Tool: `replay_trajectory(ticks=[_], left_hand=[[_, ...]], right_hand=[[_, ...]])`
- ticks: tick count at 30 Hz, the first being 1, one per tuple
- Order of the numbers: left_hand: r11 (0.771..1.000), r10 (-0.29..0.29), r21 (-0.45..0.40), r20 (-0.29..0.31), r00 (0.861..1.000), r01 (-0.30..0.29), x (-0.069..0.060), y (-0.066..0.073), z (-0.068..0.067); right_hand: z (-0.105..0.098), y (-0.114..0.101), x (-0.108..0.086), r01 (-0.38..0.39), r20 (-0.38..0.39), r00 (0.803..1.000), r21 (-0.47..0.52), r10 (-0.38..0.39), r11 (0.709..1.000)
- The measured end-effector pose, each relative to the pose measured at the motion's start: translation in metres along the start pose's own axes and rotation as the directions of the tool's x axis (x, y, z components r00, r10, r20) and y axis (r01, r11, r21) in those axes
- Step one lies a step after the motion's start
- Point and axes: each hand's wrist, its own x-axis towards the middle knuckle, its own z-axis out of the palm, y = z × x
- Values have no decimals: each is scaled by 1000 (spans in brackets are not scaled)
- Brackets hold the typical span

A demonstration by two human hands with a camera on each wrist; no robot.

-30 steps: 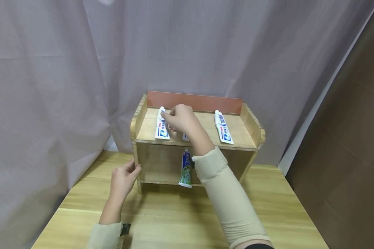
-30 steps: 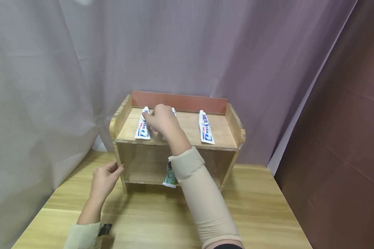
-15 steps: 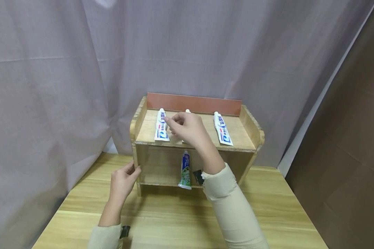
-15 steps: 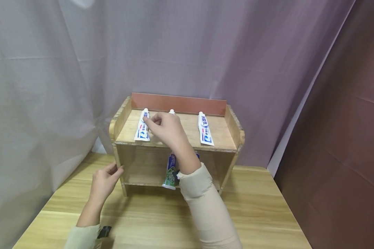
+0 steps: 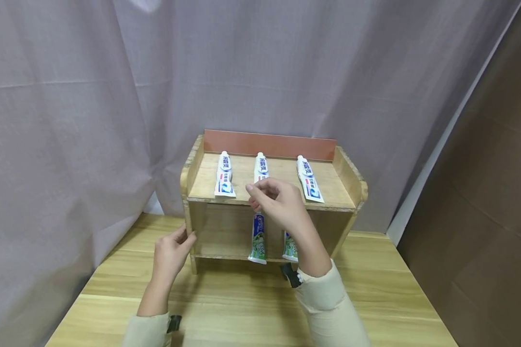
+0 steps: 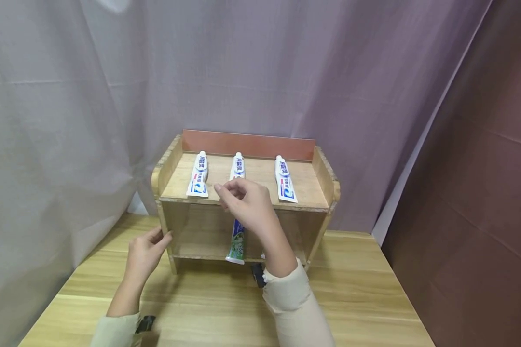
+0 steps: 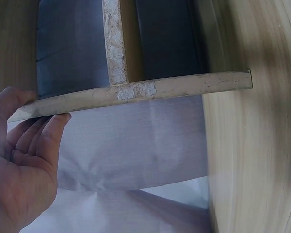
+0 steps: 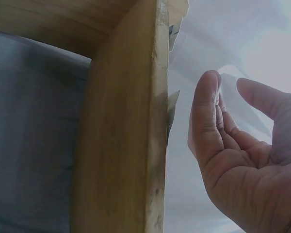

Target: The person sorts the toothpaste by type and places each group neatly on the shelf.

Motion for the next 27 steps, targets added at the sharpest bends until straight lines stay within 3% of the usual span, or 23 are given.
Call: replay_trajectory(ticks=[3,8,10,18,27], left_hand=[[1000,2,1,-5,1000,-2,1,1,-1],[1000,-5,13,-2,1000,5,1,3,-1],[1000,-10,17,4,1000,9,1,3,-1],[999,-14,29,25,1000,13,-3,2,-1],[999,-4,41,19,1000,4,-2,2,-1]], right_hand=[[-3,1,-9,-8,-3,1000,39,8,999],[-2,22,-27,25,-18,1000,115,-23,993],[0,39,-36,33,-35,999,125,-29,992],[9,96,-82,-44,-124,990,209,71,977],[15,148,-128,-65,-191,976,205,105,977]])
